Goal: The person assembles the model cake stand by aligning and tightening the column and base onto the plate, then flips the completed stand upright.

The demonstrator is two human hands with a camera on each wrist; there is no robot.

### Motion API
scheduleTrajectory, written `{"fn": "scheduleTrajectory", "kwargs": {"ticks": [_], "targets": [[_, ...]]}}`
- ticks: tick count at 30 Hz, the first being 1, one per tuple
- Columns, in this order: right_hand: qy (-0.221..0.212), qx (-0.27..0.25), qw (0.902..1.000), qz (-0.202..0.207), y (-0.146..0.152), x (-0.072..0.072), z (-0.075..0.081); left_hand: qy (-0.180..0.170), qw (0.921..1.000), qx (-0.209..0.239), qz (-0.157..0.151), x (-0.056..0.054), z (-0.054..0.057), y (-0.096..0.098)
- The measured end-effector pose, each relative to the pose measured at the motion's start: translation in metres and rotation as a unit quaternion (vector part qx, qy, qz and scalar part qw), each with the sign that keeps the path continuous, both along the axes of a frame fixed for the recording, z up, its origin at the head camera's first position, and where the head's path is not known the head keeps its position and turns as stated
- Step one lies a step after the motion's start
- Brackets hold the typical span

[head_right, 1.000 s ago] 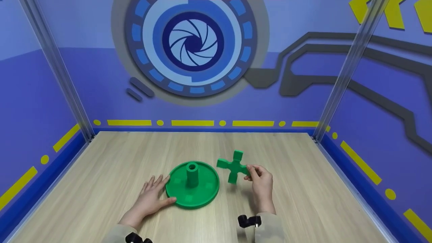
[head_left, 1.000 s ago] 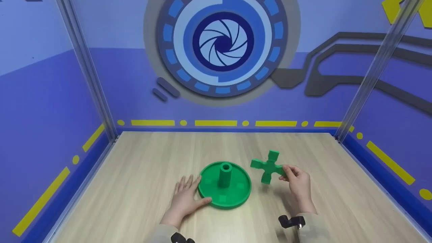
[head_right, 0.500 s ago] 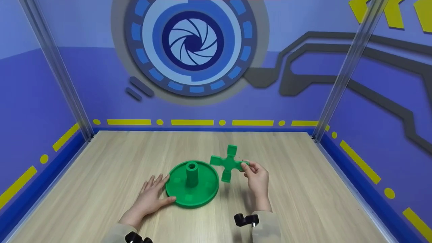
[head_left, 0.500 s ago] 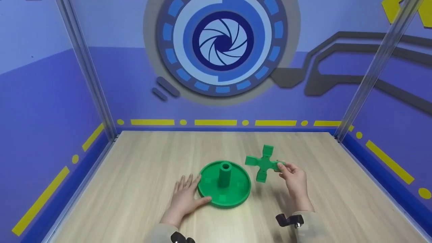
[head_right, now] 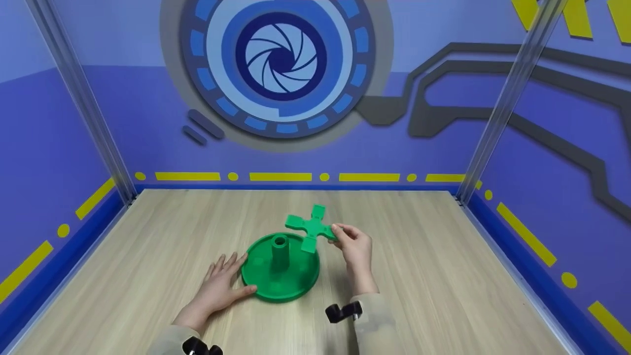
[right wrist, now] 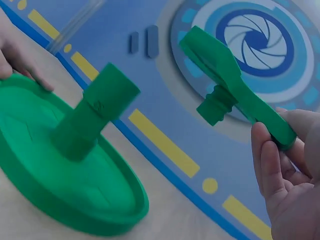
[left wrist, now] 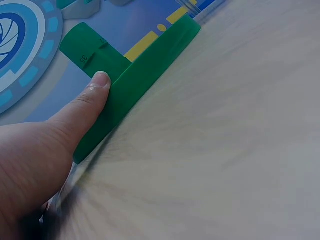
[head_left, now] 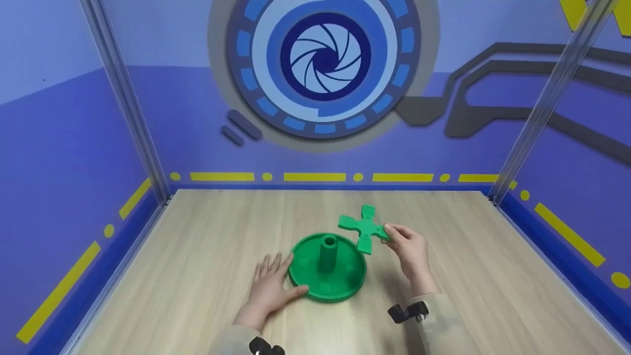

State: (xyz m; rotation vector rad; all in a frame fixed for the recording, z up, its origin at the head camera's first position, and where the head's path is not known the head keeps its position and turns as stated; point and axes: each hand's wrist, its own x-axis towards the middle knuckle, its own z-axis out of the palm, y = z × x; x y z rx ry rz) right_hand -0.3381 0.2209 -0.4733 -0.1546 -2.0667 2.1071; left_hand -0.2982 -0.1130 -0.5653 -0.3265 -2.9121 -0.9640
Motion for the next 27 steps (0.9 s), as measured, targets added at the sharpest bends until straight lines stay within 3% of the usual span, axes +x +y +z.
{"fn": "scheduleTrajectory", "kwargs": {"ticks": [10, 27], "targets": [[0.009, 0.005, 0.9971, 0.075, -0.034, -0.02, 0.011, 0.003, 1.0, -0.001, -0.003, 0.0, 0.0, -0.001], [-0.019, 0.025, 0.9934, 0.11, -0.056, -0.027, -0.002, -0.005, 0.9999, -0.01, 0.0, -0.003, 0.0, 0.0]]}}
